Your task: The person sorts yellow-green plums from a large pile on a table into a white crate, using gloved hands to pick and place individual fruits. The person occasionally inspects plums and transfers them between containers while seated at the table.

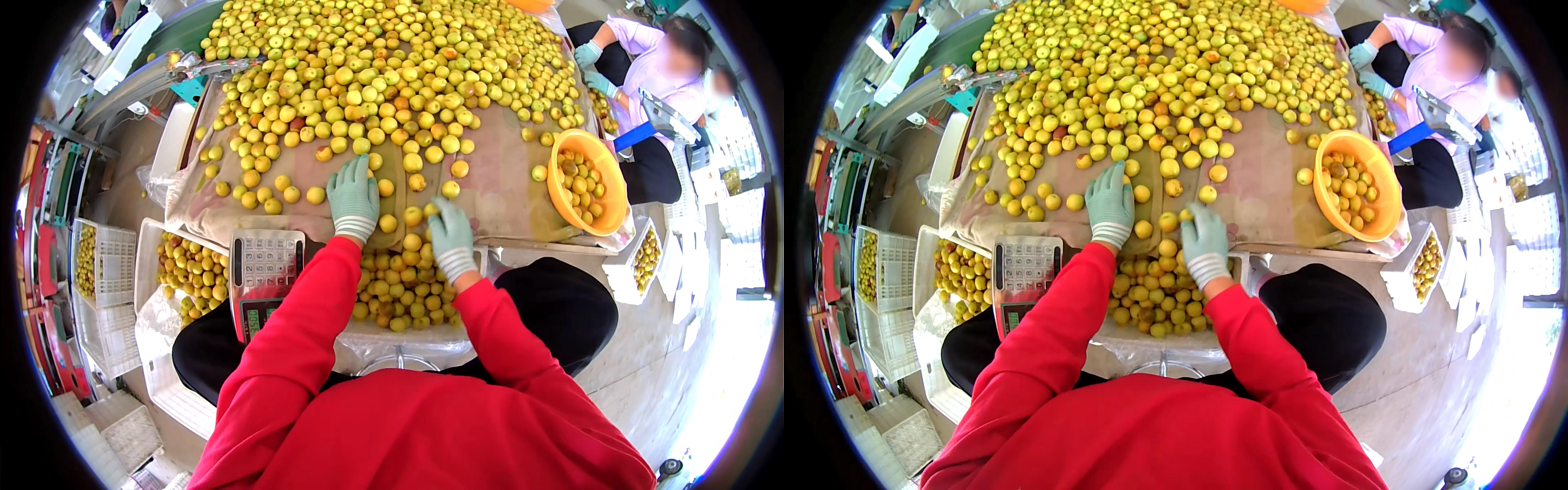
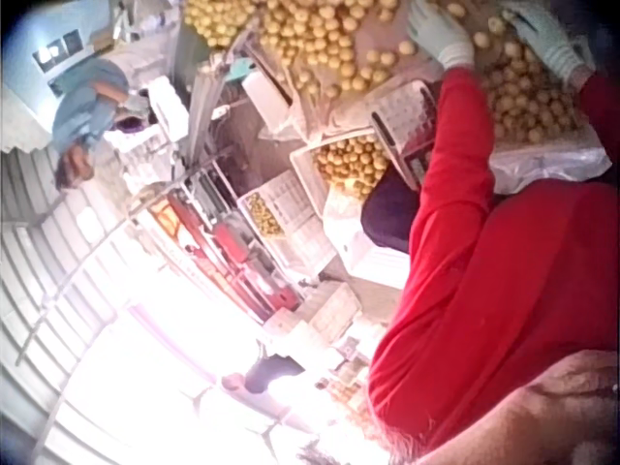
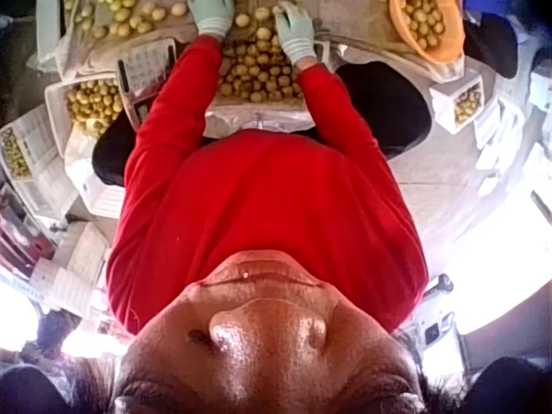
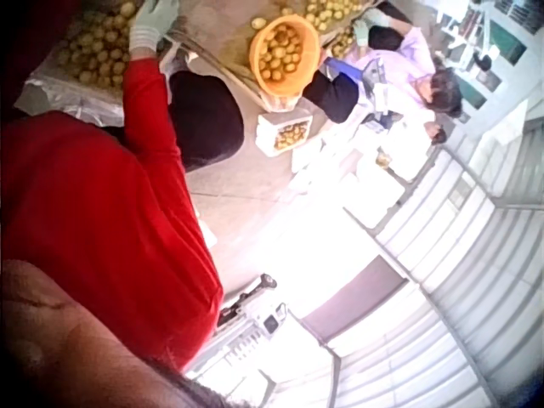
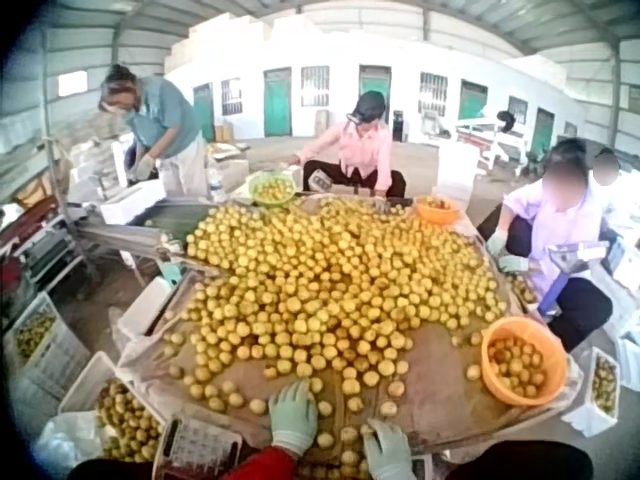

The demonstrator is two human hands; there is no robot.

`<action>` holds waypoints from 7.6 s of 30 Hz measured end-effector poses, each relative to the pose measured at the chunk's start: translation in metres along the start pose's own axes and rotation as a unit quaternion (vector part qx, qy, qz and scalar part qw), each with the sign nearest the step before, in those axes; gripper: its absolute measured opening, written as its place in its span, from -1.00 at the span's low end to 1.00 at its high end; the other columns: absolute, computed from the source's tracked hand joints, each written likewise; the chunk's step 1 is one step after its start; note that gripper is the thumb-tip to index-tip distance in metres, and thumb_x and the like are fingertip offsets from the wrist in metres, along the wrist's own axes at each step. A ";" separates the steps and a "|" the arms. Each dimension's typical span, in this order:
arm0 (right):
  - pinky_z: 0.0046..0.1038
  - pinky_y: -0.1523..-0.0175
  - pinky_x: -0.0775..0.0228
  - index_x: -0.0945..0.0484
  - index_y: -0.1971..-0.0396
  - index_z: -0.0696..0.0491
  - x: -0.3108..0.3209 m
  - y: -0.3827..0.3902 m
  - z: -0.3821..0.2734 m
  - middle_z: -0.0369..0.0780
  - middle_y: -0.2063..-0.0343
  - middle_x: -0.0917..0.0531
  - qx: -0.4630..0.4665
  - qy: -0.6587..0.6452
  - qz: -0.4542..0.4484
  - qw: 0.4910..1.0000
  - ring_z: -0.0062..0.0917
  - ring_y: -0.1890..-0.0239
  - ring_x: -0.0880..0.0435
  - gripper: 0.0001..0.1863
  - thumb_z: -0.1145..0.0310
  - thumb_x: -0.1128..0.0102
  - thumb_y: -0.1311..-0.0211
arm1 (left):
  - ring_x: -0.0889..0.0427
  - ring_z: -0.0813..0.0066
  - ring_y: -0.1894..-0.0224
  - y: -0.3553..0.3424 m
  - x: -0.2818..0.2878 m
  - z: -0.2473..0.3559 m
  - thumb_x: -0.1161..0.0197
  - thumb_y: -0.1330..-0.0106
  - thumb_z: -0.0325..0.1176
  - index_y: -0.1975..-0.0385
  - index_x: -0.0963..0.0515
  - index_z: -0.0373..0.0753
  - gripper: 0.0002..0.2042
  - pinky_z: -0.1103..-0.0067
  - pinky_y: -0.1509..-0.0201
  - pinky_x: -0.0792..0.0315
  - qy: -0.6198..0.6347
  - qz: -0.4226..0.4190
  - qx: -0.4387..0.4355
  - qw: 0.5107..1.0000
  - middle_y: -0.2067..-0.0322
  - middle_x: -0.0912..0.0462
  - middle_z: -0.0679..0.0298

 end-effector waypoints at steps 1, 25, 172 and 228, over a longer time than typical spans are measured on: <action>-0.18 -0.20 -0.45 -0.60 -0.04 0.12 -0.008 0.008 -0.006 0.03 0.07 -0.68 0.024 -0.012 -0.024 0.999 -0.04 -0.03 -0.63 -0.69 0.41 -0.19 -0.31 | -0.50 0.11 -0.24 0.000 -0.002 0.000 -0.16 -0.36 -0.28 -0.28 -0.42 -0.22 -0.52 0.17 -0.34 -0.26 0.002 -0.006 0.001 1.000 -0.14 -0.60 0.06; 0.08 -0.45 -0.08 -0.48 -0.26 -0.03 0.047 -0.129 0.098 -0.08 -0.35 -0.43 -0.024 0.391 0.056 0.918 -0.14 -0.41 -0.32 -0.39 0.03 -0.27 -0.26 | -0.59 0.09 0.04 0.026 0.026 0.032 -0.37 -0.19 -0.24 0.28 -0.61 -0.19 -0.79 0.22 -0.07 -0.41 0.164 -0.036 -0.055 0.984 0.12 -0.64 0.21; 0.01 -0.48 -0.05 -0.45 -0.28 -0.03 0.050 -0.129 0.094 -0.12 -0.36 -0.42 -0.057 0.387 0.038 0.920 -0.16 -0.44 -0.29 -0.38 0.11 -0.30 -0.25 | 0.02 -0.24 -0.56 -0.140 0.010 -0.117 -0.41 -0.20 -0.19 -0.54 -0.07 0.15 -0.11 -0.32 -0.44 0.01 -0.225 -0.254 0.177 0.924 -0.56 0.00 -0.02; 0.06 -0.47 -0.04 -0.50 -0.23 -0.01 0.053 -0.132 0.088 -0.12 -0.33 -0.45 -0.058 0.351 0.058 0.933 -0.16 -0.41 -0.32 -0.37 0.07 -0.35 -0.17 | -0.68 0.47 0.04 -0.080 0.004 0.092 -0.29 -0.42 -0.35 -0.33 -0.42 -0.27 -0.51 0.60 0.18 -0.67 0.740 -0.356 0.190 0.538 -0.17 -0.60 0.13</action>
Point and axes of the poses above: each hand's wrist, its own y-axis away from the middle knuckle, its own x-axis out of the back of the hand, z = x × y, the point moved 7 cm from there along -y, towards the middle knuckle
